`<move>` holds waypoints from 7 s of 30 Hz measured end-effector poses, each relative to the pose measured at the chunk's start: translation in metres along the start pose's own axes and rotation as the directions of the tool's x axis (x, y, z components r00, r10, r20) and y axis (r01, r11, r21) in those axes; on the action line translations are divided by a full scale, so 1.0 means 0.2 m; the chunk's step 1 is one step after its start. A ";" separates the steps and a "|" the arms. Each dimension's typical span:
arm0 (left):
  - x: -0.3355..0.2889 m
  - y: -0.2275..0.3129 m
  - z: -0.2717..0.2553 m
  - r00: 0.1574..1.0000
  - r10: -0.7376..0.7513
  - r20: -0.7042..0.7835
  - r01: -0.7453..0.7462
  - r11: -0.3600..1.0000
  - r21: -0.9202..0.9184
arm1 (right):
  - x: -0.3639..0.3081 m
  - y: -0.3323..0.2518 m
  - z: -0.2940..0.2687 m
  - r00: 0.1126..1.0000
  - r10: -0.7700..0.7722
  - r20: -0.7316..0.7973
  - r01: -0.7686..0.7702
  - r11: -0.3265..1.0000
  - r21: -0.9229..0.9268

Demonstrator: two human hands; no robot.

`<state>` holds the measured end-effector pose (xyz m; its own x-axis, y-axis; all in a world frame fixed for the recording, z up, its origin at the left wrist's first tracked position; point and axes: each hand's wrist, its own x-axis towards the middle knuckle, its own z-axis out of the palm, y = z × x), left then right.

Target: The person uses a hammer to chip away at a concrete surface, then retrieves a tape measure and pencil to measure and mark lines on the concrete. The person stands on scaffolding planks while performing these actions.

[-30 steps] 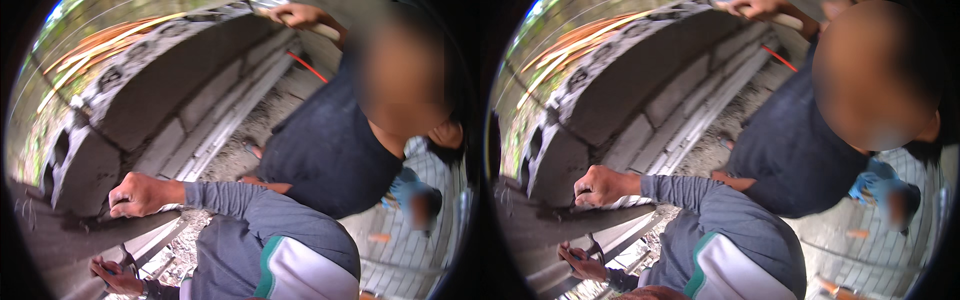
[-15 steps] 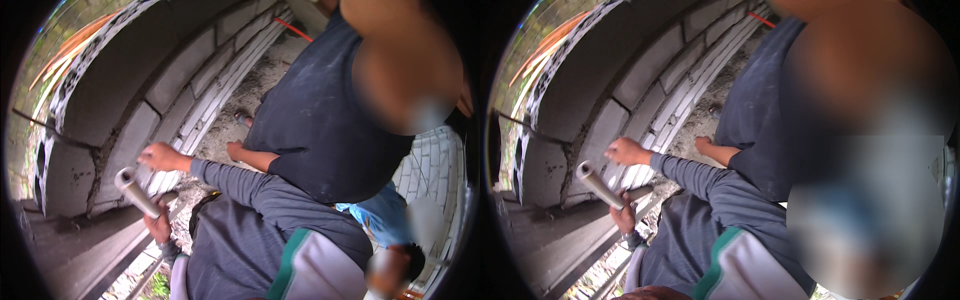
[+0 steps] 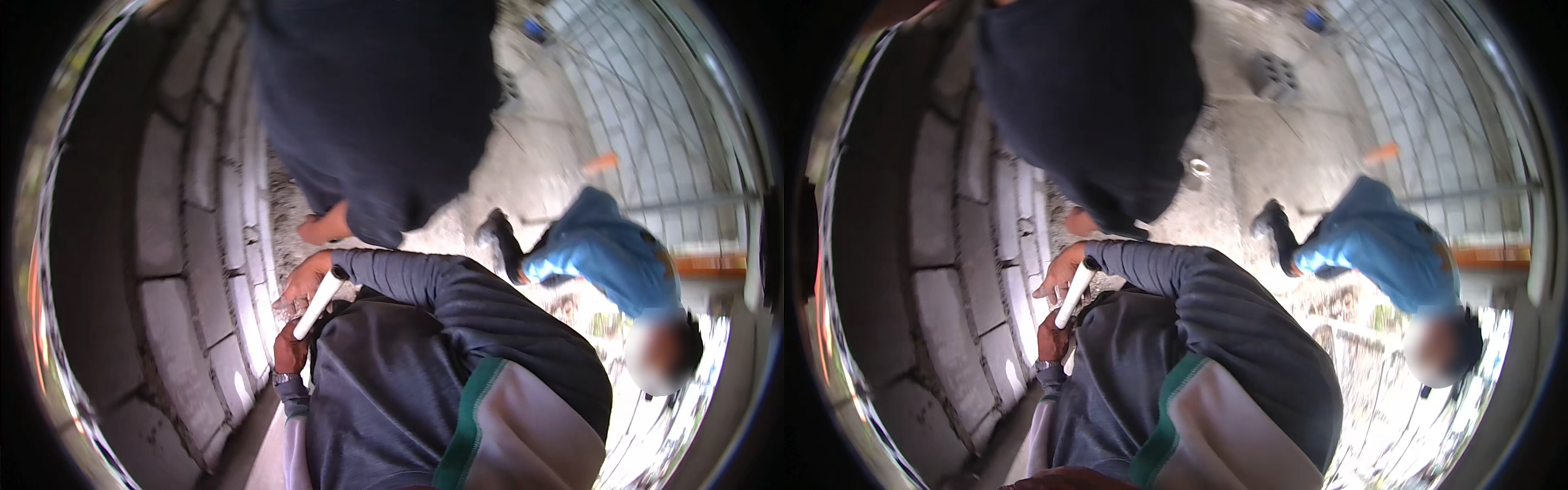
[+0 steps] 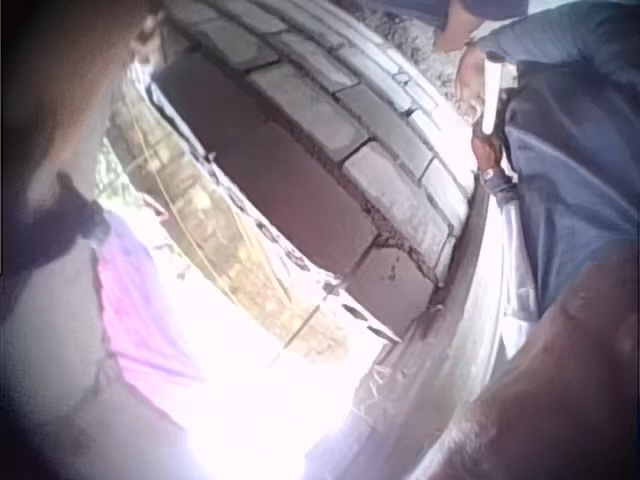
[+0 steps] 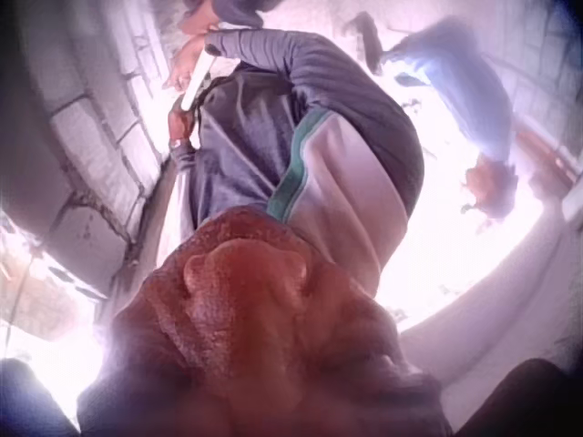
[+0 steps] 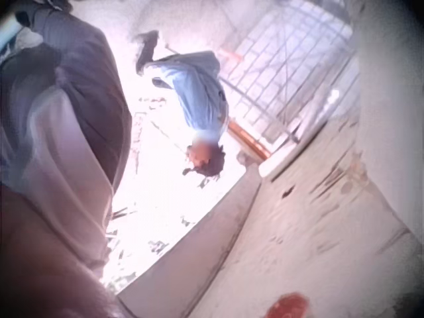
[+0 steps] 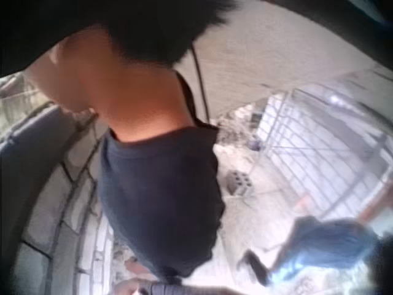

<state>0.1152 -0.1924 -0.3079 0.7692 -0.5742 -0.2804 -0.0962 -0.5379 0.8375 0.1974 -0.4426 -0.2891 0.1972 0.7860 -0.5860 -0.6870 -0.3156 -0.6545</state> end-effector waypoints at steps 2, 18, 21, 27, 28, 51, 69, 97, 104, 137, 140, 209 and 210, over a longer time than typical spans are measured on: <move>0.07 -0.08 0.02 0.992 0.081 0.099 -0.086 0.995 0.043 | -0.09 0.08 0.04 0.998 0.054 0.016 -0.053 0.997 -0.056; 0.30 0.29 -0.03 0.775 0.135 0.617 -0.261 0.958 0.117 | -0.41 1.26 1.03 0.505 0.137 -0.852 0.541 0.719 0.436; 0.30 0.31 -0.09 0.780 0.021 0.625 -0.161 0.972 0.169 | -0.30 1.67 1.11 0.317 0.351 -0.881 0.517 0.715 0.471; 0.42 0.30 -0.07 0.764 -0.060 0.643 -0.232 0.904 0.360 | 0.02 2.31 1.20 0.184 0.590 -0.786 0.829 0.336 0.446; 0.45 0.31 0.01 0.755 -0.109 0.647 -0.297 0.822 0.486 | 0.12 2.50 1.28 0.177 0.616 -0.767 0.826 0.331 0.457; 1.61 1.15 1.52 0.529 0.143 0.836 -0.716 0.604 0.350 | -0.50 2.66 0.69 0.061 0.744 -0.665 0.896 0.253 0.366; 3.31 0.87 2.07 0.586 -0.335 0.738 -0.561 0.490 0.667 | -0.60 2.75 0.21 0.346 0.899 -0.269 0.832 -0.161 0.530; 3.51 2.40 3.86 0.653 -0.226 0.723 0.168 0.974 0.152 | -3.73 4.98 -0.75 0.194 0.829 -0.525 0.352 0.441 0.826; 3.74 3.44 3.82 0.499 0.125 0.858 0.227 0.936 -0.269 | -4.64 5.10 -1.75 0.125 0.761 -0.637 0.135 0.623 0.770; 6.50 5.34 2.81 0.349 0.908 0.232 -0.618 0.409 -0.672 | -6.10 3.63 -5.38 0.209 0.640 -0.740 -0.446 0.736 0.510; 6.82 5.60 2.83 0.298 0.865 -0.403 -0.895 0.106 -0.434 | -6.37 3.35 -5.74 0.187 0.626 -0.757 -0.345 0.764 0.546; 11.46 6.95 2.33 0.647 0.730 -0.219 -0.235 -0.083 -0.969 | -8.03 1.15 -10.53 0.325 0.465 -0.823 -0.356 0.867 0.349; 11.47 6.93 2.29 0.634 0.767 -0.096 -0.057 -0.078 -0.995 | -8.07 1.12 -10.58 0.312 0.458 -0.832 -0.361 0.867 0.343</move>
<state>1.4559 -2.5383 -0.0047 0.4751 -0.7172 0.5098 0.5928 0.6890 0.4170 1.2060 -2.9059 -0.5006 0.3286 -0.3418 -0.8805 -0.9067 -0.3750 -0.1928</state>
